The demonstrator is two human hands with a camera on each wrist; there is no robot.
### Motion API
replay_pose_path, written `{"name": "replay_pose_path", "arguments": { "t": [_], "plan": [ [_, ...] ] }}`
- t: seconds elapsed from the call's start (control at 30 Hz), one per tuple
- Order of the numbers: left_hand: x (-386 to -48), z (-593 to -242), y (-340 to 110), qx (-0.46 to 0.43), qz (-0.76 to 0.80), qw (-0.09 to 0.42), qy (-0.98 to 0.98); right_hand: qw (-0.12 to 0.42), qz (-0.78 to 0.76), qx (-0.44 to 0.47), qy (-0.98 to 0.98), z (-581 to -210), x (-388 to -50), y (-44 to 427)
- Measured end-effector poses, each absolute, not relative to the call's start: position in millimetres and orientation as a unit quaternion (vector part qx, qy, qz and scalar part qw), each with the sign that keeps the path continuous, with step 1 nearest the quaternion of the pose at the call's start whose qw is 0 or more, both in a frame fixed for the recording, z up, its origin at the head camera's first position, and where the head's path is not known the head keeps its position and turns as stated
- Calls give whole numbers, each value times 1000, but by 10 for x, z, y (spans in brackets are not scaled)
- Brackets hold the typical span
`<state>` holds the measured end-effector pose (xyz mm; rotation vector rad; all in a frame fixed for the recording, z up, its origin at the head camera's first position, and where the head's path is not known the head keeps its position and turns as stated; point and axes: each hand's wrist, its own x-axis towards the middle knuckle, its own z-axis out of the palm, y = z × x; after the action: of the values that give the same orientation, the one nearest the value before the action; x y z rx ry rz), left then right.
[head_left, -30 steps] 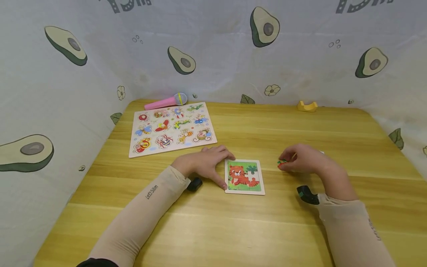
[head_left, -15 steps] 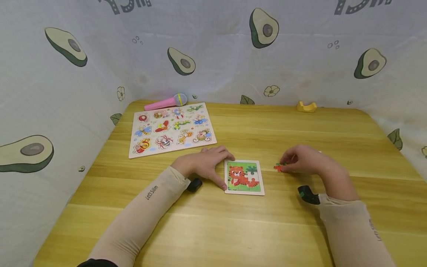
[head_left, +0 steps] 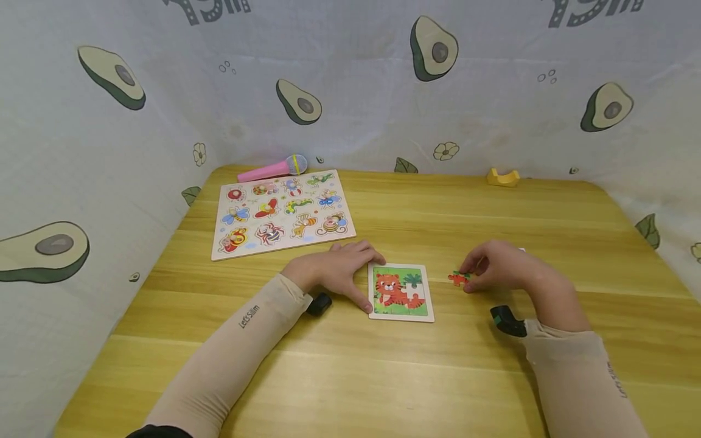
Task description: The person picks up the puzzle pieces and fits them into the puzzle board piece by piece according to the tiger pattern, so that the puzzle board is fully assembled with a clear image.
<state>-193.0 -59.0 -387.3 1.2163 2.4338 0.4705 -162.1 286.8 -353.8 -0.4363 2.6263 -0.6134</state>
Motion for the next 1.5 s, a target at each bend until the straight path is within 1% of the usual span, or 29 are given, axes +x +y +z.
{"name": "replay_pose_path", "arguments": {
  "t": [0.23, 0.6, 0.77, 1.0, 1.2, 1.5],
  "plan": [
    [-1925, -3879, -600, 432, 168, 191, 865, 214, -229, -163, 935, -3538, -1617, 2850],
    [-1938, -3872, -603, 434, 171, 190, 864, 209, -238, -159, 935, -3493, -1616, 2810],
    [-1945, -3839, -610, 433, 165, 182, 867, 195, -245, -176, 933, -3441, -1601, 2779],
    [-1935, -3854, -602, 435, 166, 192, 864, 189, -258, -210, 924, -3410, -1550, 2711],
    [-1941, -3872, -590, 435, 168, 187, 864, 175, -252, -218, 927, -3395, -1529, 2629],
    [-1941, -3871, -581, 431, 172, 193, 865, 190, -255, -229, 920, -3401, -1515, 2463]
  ]
}}
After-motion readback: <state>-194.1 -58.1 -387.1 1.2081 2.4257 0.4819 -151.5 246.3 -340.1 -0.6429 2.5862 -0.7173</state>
